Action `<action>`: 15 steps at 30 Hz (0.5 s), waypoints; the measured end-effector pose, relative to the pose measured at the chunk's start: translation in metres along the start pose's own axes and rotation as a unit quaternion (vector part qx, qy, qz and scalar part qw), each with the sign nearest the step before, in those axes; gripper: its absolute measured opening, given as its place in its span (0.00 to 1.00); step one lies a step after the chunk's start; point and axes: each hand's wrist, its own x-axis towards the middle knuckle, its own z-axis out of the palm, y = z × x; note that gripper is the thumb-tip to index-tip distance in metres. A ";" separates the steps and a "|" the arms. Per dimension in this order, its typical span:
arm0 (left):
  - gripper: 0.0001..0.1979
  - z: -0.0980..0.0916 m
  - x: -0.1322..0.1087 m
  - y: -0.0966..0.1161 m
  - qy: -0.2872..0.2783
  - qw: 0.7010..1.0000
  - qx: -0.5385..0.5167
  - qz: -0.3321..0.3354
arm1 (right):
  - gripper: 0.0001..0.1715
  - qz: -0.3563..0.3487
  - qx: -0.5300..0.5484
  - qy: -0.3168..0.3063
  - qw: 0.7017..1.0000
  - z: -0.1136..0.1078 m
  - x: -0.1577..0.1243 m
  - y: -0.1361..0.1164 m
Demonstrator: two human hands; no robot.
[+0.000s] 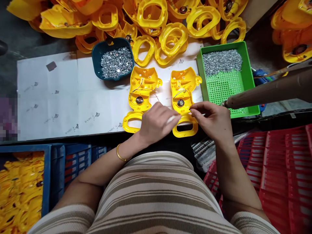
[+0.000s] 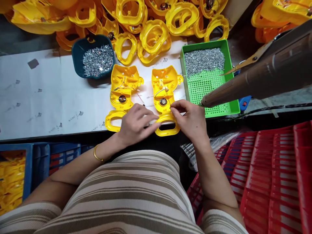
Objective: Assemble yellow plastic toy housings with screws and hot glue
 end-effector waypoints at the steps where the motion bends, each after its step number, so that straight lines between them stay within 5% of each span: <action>1: 0.15 0.003 -0.007 0.000 -0.024 0.998 0.032 0.052 | 0.09 -0.004 -0.009 0.000 1.000 -0.001 0.002 0.001; 5: 0.19 0.013 -0.023 -0.002 -0.083 0.977 0.096 0.169 | 0.11 -0.046 -0.052 -0.014 0.997 0.001 0.007 0.001; 15: 0.08 0.021 -0.023 -0.007 -0.101 0.973 0.122 0.166 | 0.11 -0.068 -0.122 -0.023 0.990 0.011 0.004 -0.002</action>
